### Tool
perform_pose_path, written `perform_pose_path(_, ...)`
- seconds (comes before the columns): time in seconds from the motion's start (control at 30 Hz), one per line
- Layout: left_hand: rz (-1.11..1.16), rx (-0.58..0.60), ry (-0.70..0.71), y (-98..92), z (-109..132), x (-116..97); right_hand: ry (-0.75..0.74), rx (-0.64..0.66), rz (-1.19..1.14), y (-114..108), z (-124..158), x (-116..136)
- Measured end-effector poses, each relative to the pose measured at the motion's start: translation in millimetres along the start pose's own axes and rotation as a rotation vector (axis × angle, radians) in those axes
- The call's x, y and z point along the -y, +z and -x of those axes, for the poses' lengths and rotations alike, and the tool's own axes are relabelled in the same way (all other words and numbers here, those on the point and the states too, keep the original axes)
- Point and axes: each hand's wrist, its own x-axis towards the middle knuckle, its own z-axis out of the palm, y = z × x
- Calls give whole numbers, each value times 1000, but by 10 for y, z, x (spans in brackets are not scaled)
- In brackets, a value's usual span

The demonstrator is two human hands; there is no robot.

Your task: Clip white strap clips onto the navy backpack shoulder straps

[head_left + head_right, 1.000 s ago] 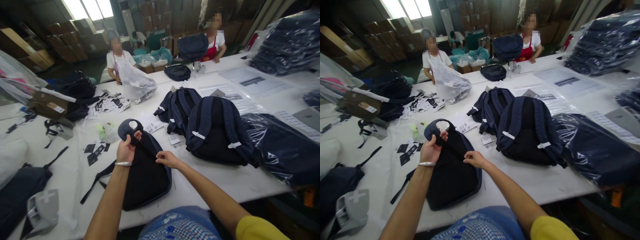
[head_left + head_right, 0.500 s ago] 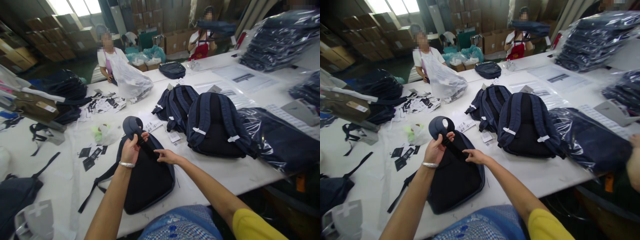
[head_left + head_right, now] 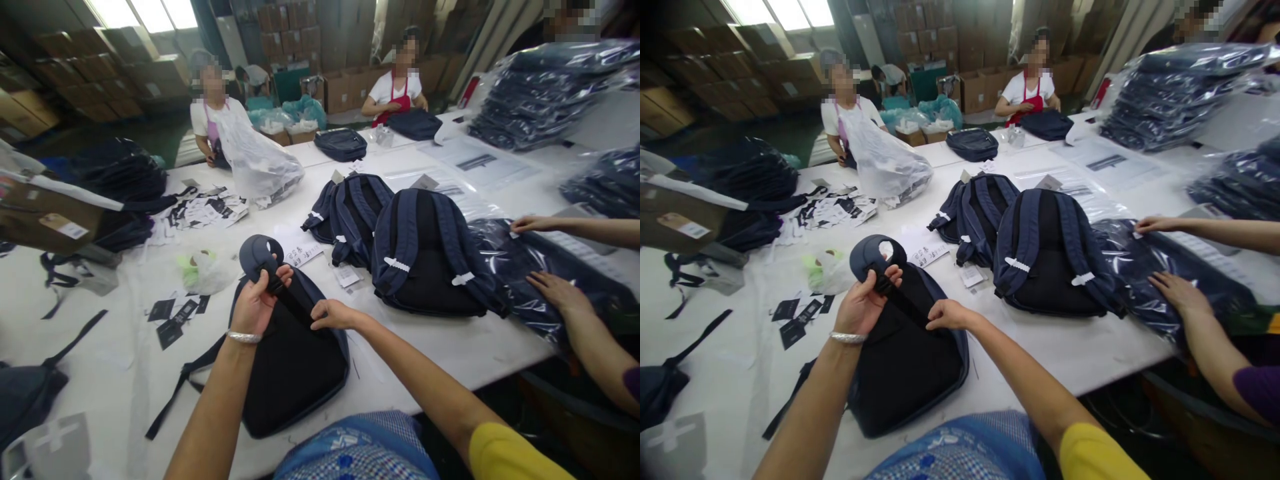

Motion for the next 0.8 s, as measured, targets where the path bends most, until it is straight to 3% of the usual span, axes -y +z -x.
perform_pose_path(0.13,55,-1,-70,89,158,192,110,-97,-41,86,-61,-122)
perform_pose_path(0.23,216,-55,-209,154,421,586,229,-181,-176,145,-82,-224)
perform_pose_path(0.4,187,-460,-419,-13,857,1545,352,-324,-255,213,-80,-405)
perform_pose_path(0.5,96,-578,-461,-219,987,1925,396,-353,-282,296,-61,-529)
perform_pose_path(0.6,95,-583,-428,-380,1042,2019,401,-365,-284,391,-49,-634)
perform_pose_path(0.8,-55,-590,-258,-549,1098,1927,314,-347,-200,446,-50,-696)
